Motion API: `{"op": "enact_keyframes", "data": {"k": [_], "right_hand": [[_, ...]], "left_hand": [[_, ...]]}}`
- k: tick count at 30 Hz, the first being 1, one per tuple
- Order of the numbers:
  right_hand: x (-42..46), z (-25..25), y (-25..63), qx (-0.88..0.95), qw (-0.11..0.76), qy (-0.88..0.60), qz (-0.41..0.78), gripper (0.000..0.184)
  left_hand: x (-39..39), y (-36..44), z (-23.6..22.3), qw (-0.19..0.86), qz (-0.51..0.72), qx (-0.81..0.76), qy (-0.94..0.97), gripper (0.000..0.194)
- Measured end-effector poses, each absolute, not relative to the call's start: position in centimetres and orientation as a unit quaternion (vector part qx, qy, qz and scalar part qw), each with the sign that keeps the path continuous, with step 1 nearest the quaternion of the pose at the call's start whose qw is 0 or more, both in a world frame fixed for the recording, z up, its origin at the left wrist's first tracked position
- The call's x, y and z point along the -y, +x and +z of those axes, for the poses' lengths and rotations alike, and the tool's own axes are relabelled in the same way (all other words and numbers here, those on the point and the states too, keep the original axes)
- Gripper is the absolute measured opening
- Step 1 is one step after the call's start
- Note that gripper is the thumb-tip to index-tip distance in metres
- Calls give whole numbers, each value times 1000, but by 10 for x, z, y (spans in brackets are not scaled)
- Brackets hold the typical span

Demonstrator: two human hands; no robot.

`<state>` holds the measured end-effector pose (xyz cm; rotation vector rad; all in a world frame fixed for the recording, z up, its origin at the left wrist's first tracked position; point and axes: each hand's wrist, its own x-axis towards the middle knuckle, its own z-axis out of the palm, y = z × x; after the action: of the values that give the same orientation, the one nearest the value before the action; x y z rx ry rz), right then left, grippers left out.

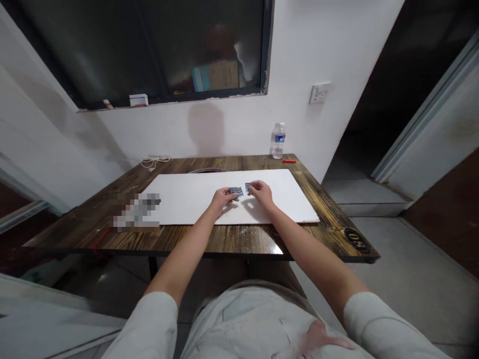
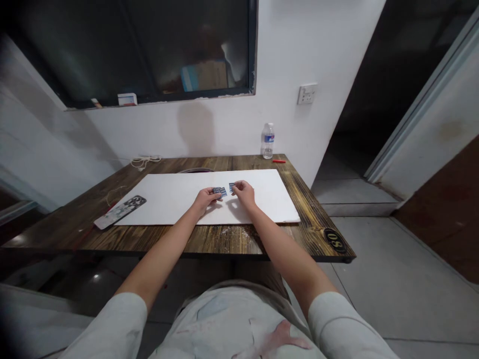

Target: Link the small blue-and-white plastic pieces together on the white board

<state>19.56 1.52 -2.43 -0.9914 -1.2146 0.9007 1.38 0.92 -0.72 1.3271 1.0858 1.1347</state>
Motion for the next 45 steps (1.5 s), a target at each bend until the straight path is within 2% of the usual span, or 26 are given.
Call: {"op": "enact_keyframes", "data": {"k": [8, 13, 17, 19, 28, 35, 40, 45], "right_hand": [[-7, -24, 189, 633, 533, -438, 351, 24], [-8, -22, 194, 594, 563, -467, 335, 18], [-7, -21, 195, 578, 590, -452, 337, 29], [-6, -21, 193, 594, 584, -433, 344, 35], [-3, -25, 187, 660, 520, -422, 341, 23], [-7, -25, 189, 628, 542, -440, 343, 23], [-9, -28, 188, 644, 533, -433, 338, 22], [-8, -28, 189, 652, 534, -434, 317, 24]], "left_hand": [[-7, 14, -6, 532, 449, -451, 558, 45], [-2, 15, -3, 552, 443, -438, 555, 49], [-2, 16, -3, 552, 443, -431, 561, 51], [-3, 16, -4, 539, 447, -438, 564, 50], [-4, 14, -8, 493, 413, -467, 608, 40], [-6, 14, -7, 550, 409, -429, 588, 35], [-8, 14, -9, 541, 416, -447, 579, 30], [-9, 14, -10, 537, 420, -447, 578, 34]]}}
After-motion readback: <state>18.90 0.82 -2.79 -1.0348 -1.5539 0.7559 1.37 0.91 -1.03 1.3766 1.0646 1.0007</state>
